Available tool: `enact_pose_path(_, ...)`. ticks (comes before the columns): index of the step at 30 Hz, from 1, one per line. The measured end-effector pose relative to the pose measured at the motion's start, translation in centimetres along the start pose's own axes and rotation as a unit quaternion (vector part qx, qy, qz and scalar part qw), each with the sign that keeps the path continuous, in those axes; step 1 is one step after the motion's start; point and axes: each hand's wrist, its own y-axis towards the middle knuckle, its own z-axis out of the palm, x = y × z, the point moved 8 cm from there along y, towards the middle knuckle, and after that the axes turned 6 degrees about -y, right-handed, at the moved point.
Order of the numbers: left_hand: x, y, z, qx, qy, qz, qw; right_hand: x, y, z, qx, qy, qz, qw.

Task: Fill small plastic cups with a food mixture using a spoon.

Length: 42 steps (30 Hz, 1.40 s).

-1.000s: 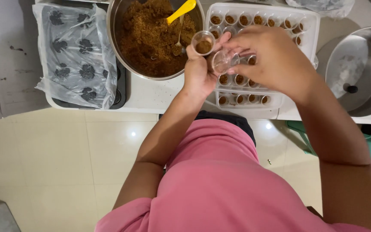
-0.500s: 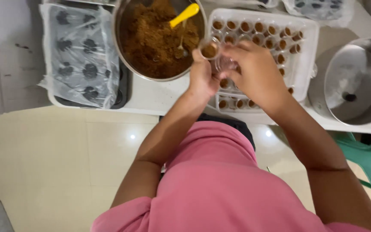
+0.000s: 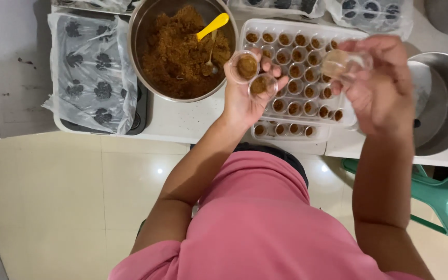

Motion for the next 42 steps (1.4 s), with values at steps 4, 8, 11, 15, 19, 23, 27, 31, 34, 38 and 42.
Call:
enact_pose_path(4,2.0,0.5,1.4,0.000,0.024,-0.010,1.000,-6.1,-3.1,-6.1,-0.064,0.009,0.003,0.998)
enact_pose_path(8,5.4,1.2,-1.1,-0.044,0.119,-0.029,0.991,0.0,-3.6,-0.1,0.012,-0.451,-0.125,0.884)
enact_pose_path(11,7.9,1.4,-1.0,-0.121,0.158,-0.068,0.978,1.0,-3.9,1.4,0.058,-0.630,-0.182,0.753)
enact_pose_path(15,10.9,2.1,-3.1,-0.093,0.153,-0.078,0.981,1.5,-4.7,-1.1,0.036,-0.669,-0.194,0.716)
enact_pose_path(19,13.2,3.2,-2.1,-0.109,0.153,-0.047,0.981,1.5,-5.1,-3.3,0.025,-0.676,-0.164,0.718)
enact_pose_path(23,16.3,4.3,-5.7,-0.167,0.151,-0.040,0.974,1.3,-5.5,-5.9,0.002,-0.670,-0.156,0.726)
enact_pose_path(27,17.4,5.3,-3.7,-0.164,0.160,-0.045,0.972,0.2,-5.2,-9.8,0.003,-0.591,-0.099,0.801)
enact_pose_path(31,16.4,6.3,-4.7,0.037,0.061,-0.032,0.997,-1.2,-5.8,-15.4,0.017,-0.482,-0.038,0.875)
enact_pose_path(34,15.4,5.5,-2.2,0.090,0.048,-0.053,0.993,-2.0,-6.3,-17.8,0.036,-0.412,0.006,0.911)
enact_pose_path(38,15.3,5.2,1.9,0.125,0.149,-0.105,0.975,-0.8,-6.2,-19.2,0.053,-0.406,0.016,0.912)
enact_pose_path(42,15.2,4.7,3.3,0.161,0.194,-0.172,0.952,0.4,-5.6,-19.2,0.083,-0.435,0.026,0.896)
